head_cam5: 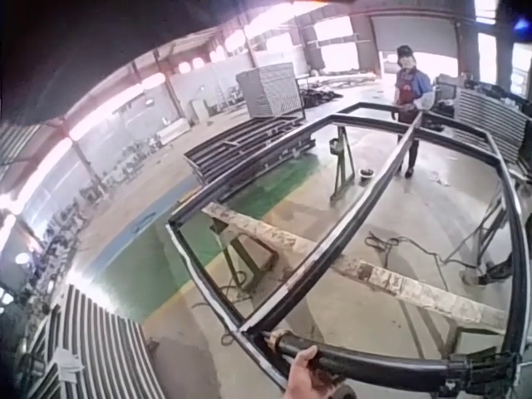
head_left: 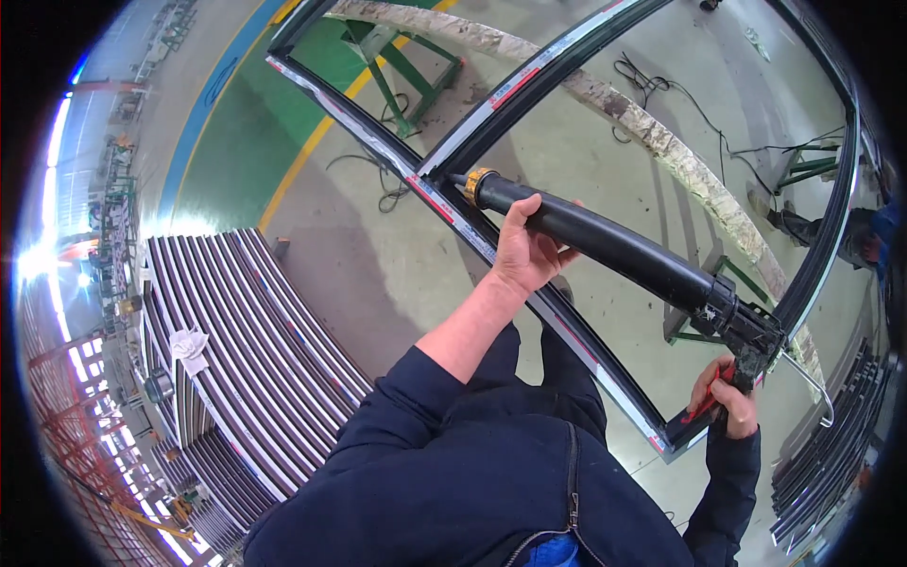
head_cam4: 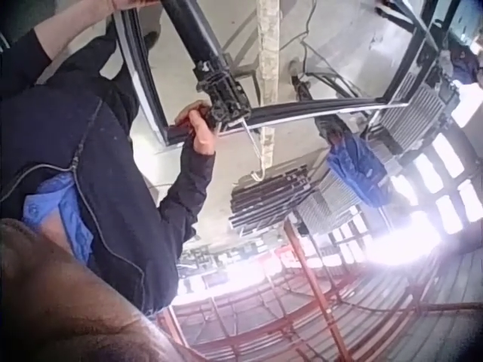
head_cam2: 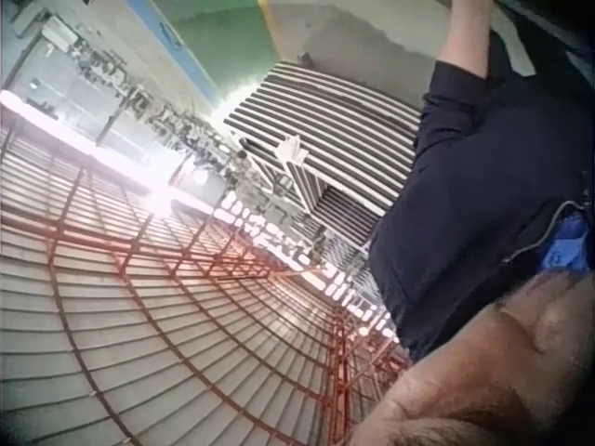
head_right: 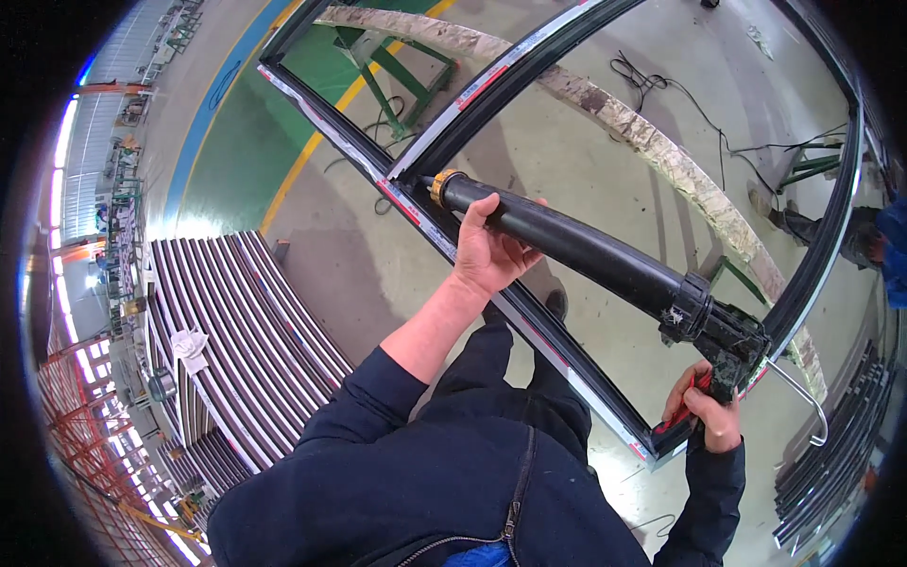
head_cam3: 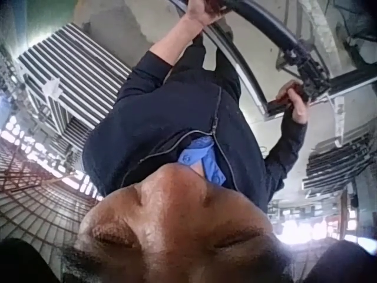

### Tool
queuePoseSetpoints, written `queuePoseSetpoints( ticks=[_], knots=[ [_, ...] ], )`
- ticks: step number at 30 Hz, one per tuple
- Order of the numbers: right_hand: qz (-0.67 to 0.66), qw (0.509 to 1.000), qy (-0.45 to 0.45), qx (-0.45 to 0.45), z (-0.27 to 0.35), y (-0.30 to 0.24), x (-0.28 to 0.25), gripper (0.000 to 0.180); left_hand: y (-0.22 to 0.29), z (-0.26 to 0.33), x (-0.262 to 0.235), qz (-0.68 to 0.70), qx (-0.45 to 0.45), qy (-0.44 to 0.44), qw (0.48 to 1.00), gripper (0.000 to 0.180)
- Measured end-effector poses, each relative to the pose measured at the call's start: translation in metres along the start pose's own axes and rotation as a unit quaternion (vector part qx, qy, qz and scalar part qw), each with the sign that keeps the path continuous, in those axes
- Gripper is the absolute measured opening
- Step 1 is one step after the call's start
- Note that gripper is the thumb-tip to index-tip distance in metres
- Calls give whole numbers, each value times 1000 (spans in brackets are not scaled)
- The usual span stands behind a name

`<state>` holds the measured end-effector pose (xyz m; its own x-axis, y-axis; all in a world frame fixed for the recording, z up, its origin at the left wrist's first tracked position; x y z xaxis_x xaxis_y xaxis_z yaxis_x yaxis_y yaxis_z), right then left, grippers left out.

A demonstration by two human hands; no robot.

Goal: Apply sealant to a metal frame using a manual caulking gun.

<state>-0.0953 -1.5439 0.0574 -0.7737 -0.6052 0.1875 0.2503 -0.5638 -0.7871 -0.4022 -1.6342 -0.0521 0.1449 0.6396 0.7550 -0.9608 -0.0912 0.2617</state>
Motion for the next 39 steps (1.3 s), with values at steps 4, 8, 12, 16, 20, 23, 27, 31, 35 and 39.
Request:
queuePoseSetpoints(
  ticks=[4,8,12,16,20,23,27,31,35,39],
  knots=[
    [33,999,-2,-7,8,-18,11,26,1,7,3,18,10,-19,1000,54],
    [67,997,19,-15,14,-64,27,27,10,8,16,60,19,-77,995,51],
    [86,996,23,1,21,-117,53,33,23,9,29,70,36,-126,989,44],
    [105,994,31,-10,31,-157,86,34,33,12,30,148,58,-92,983,39],
    [145,981,102,-81,38,-191,112,40,44,18,37,201,58,-97,973,37],
    [283,956,-14,-73,35,-208,148,31,53,21,43,229,72,-113,964,37],
    [97,992,47,-72,48,-199,147,62,57,28,43,241,90,-131,957,39],
    [30,993,-37,-107,43,-211,171,70,61,28,40,289,94,-122,945,41],
    [32,994,-47,-88,42,-214,179,68,65,31,45,304,103,-142,937,42],
    [33,992,-44,-115,51,-226,177,62,60,35,46,304,125,-124,936,44]
  ],
)
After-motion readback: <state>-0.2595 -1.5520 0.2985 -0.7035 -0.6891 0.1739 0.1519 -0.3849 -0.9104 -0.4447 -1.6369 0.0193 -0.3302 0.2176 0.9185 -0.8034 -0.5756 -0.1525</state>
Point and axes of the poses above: each hand's wrist, its own z-axis away from the middle knuckle, its own x-axis out of the palm, y = z × x, the point moved 9 cm from there along -z, towards the middle knuckle, and after that the axes turned 2 degrees about -z, right-handed, at the moved point
